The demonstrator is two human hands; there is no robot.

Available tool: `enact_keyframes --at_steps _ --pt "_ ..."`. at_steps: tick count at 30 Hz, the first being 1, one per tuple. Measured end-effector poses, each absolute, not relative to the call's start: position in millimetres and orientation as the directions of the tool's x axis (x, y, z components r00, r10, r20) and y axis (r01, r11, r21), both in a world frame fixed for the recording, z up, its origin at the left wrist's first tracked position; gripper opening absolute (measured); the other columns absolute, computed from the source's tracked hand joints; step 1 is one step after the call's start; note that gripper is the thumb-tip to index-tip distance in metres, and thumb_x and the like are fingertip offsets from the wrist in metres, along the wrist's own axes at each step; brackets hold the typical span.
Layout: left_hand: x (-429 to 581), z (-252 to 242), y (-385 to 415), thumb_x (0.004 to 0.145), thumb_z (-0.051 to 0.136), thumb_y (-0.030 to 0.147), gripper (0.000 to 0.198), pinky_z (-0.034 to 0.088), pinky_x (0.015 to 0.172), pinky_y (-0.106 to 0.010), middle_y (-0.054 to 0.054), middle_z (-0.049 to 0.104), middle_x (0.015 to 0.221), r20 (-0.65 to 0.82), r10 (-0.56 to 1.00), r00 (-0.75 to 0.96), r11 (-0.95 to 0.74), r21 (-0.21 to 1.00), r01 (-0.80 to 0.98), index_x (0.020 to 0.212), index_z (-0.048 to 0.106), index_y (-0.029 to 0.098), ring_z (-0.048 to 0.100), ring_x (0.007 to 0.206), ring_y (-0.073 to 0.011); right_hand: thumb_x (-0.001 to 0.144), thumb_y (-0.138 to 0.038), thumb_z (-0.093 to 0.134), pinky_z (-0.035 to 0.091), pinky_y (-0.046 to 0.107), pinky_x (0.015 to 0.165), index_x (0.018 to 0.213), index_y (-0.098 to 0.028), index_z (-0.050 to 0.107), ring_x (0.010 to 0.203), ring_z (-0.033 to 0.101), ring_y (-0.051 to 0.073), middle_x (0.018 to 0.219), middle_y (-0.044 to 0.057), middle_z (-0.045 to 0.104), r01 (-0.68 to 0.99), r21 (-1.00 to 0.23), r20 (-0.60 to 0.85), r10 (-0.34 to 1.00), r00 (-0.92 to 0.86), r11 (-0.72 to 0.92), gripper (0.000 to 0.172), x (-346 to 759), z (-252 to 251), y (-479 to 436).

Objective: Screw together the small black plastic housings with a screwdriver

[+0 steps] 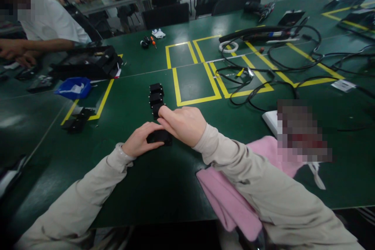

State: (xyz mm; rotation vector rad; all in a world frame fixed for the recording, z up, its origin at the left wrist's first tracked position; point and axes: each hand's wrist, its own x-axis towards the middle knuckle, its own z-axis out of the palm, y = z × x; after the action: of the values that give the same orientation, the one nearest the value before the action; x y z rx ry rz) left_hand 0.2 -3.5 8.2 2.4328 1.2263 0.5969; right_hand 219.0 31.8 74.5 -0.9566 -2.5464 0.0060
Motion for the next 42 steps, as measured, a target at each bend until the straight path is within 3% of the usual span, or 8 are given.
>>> enact_keyframes --at_steps 6,11,16,21,26,31,37,42 --pt "0.5 7.5 -3.4 0.086 0.063 0.037 0.039 0.048 0.087 -0.037 -0.006 0.065 0.109 0.217 0.819 0.532 -0.564 0.481 0.672 0.121 0.055 0.021 0.058 0.098 -0.0221 0.094 -0.023 0.037 0.029 0.026 0.059 0.108 -0.017 0.059 0.066 0.062 0.014 0.08 0.004 0.072 0.621 -0.164 0.414 0.625 -0.662 0.767 0.027 217.4 74.8 31.1" --pt "0.5 6.7 -3.0 0.085 0.066 0.035 0.04 0.048 0.088 -0.036 -0.006 0.065 0.109 0.222 0.815 0.534 -0.569 0.477 0.67 0.121 0.055 0.021 0.057 0.098 -0.0221 0.098 -0.035 0.034 0.028 0.028 0.057 0.093 -0.018 0.063 0.059 0.059 0.015 0.07 0.003 0.069 0.618 -0.089 0.388 0.599 -0.7 0.781 0.034 218.6 75.0 30.7" --pt "0.3 7.1 -3.1 0.085 0.066 0.034 0.04 0.048 0.088 -0.036 -0.006 0.064 0.11 0.233 0.81 0.539 -0.578 0.477 0.662 0.121 0.055 0.02 0.057 0.098 -0.0218 0.094 -0.022 0.037 0.032 0.026 0.06 0.111 -0.016 0.058 0.066 0.062 0.015 0.082 0.005 0.072 0.609 -0.142 0.428 0.603 -0.673 0.78 0.028 218.0 74.7 30.9" --pt "0.4 7.2 -3.3 0.085 0.065 0.036 0.04 0.048 0.09 -0.037 -0.006 0.064 0.111 0.219 0.818 0.532 -0.565 0.482 0.67 0.121 0.055 0.021 0.057 0.1 -0.0224 0.097 -0.036 0.036 0.028 0.027 0.056 0.098 -0.017 0.061 0.061 0.06 0.016 0.072 0.004 0.07 0.635 -0.112 0.366 0.626 -0.689 0.764 0.031 217.7 75.1 31.3" --pt "-0.1 7.1 -2.9 0.086 0.063 0.037 0.04 0.048 0.089 -0.038 -0.006 0.064 0.111 0.202 0.818 0.538 -0.561 0.481 0.673 0.122 0.054 0.022 0.058 0.1 -0.0229 0.095 -0.024 0.035 0.03 0.026 0.058 0.108 -0.017 0.058 0.064 0.061 0.014 0.08 0.004 0.072 0.605 -0.173 0.4 0.617 -0.678 0.777 0.027 218.0 75.5 31.0" --pt "0.4 7.5 -3.3 0.086 0.064 0.037 0.04 0.048 0.088 -0.038 -0.006 0.064 0.11 0.21 0.821 0.531 -0.56 0.48 0.675 0.121 0.054 0.022 0.058 0.1 -0.0232 0.098 -0.036 0.034 0.028 0.027 0.057 0.098 -0.017 0.061 0.06 0.059 0.015 0.072 0.004 0.07 0.612 -0.151 0.374 0.618 -0.692 0.776 0.033 218.7 75.1 31.5" --pt "0.8 7.6 -3.7 0.086 0.063 0.038 0.039 0.048 0.089 -0.038 -0.006 0.064 0.11 0.214 0.819 0.532 -0.561 0.486 0.669 0.121 0.055 0.021 0.058 0.099 -0.0224 0.094 -0.024 0.038 0.031 0.026 0.059 0.111 -0.016 0.058 0.066 0.063 0.014 0.081 0.004 0.072 0.607 -0.198 0.419 0.627 -0.657 0.769 0.028 219.1 74.2 31.7" --pt "0.5 6.7 -3.3 0.086 0.063 0.039 0.04 0.048 0.09 -0.039 -0.007 0.064 0.111 0.206 0.824 0.528 -0.554 0.487 0.675 0.121 0.055 0.022 0.058 0.1 -0.0233 0.097 -0.034 0.033 0.027 0.027 0.056 0.099 -0.018 0.061 0.059 0.06 0.015 0.071 0.003 0.07 0.637 -0.147 0.374 0.638 -0.673 0.757 0.032 217.8 74.8 31.0"
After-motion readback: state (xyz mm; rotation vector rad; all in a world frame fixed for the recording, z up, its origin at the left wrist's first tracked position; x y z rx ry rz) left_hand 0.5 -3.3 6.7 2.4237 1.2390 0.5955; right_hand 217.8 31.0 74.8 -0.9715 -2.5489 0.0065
